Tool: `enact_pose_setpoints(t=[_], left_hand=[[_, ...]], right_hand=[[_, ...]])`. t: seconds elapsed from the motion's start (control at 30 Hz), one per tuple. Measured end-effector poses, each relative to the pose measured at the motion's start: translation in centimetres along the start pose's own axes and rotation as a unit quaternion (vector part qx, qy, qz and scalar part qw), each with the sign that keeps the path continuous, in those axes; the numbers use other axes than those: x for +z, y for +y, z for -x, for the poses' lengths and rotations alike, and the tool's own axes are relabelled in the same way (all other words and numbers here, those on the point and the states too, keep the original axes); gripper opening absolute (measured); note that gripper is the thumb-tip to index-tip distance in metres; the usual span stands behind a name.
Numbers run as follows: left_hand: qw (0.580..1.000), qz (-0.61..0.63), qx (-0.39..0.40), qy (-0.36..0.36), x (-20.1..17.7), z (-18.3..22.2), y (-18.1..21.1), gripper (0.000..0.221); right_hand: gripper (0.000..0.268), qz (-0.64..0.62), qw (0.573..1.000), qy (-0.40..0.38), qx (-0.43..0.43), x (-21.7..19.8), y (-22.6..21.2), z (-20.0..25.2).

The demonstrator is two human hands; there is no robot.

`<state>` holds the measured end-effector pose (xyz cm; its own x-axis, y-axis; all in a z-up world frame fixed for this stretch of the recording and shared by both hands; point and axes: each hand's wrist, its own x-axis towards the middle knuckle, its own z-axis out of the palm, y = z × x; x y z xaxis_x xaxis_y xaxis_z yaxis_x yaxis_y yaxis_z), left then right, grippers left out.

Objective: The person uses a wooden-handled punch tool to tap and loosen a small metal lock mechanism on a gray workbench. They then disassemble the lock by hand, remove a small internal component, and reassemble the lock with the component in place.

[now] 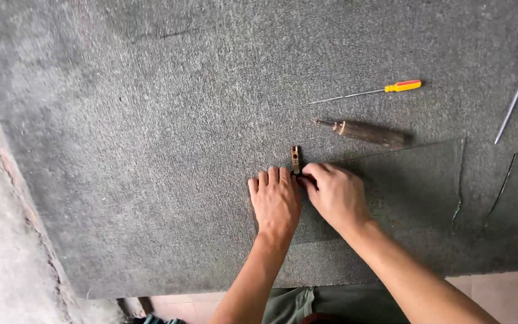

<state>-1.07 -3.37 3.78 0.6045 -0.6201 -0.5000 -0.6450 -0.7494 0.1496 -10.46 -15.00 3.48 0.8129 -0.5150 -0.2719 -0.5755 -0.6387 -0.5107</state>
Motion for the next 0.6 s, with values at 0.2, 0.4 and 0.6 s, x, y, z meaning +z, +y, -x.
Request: enact_pose_setpoints(t=[0.2, 0.4, 0.6], left_hand=[[1.0, 0.016, 0.01, 0.014, 1.6, 0.6, -0.6, 0.024], [0.999, 0.025, 0.025, -0.019, 0.4, 0.0, -0.6, 0.035], [0.997, 0.065, 0.015, 0.041, 3.3, -0.2, -1.2, 0.031]], right_hand=[[0.017, 0.057, 0.998, -0.041, 0.001, 1.5, 0.9, 0.1], [0.02, 0.11, 0.992, -0.044, -0.039, 5.0, 2.2, 0.5], [0.021, 0.091, 0.993, -0.07, -0.008, 2.3, 0.7, 0.1]])
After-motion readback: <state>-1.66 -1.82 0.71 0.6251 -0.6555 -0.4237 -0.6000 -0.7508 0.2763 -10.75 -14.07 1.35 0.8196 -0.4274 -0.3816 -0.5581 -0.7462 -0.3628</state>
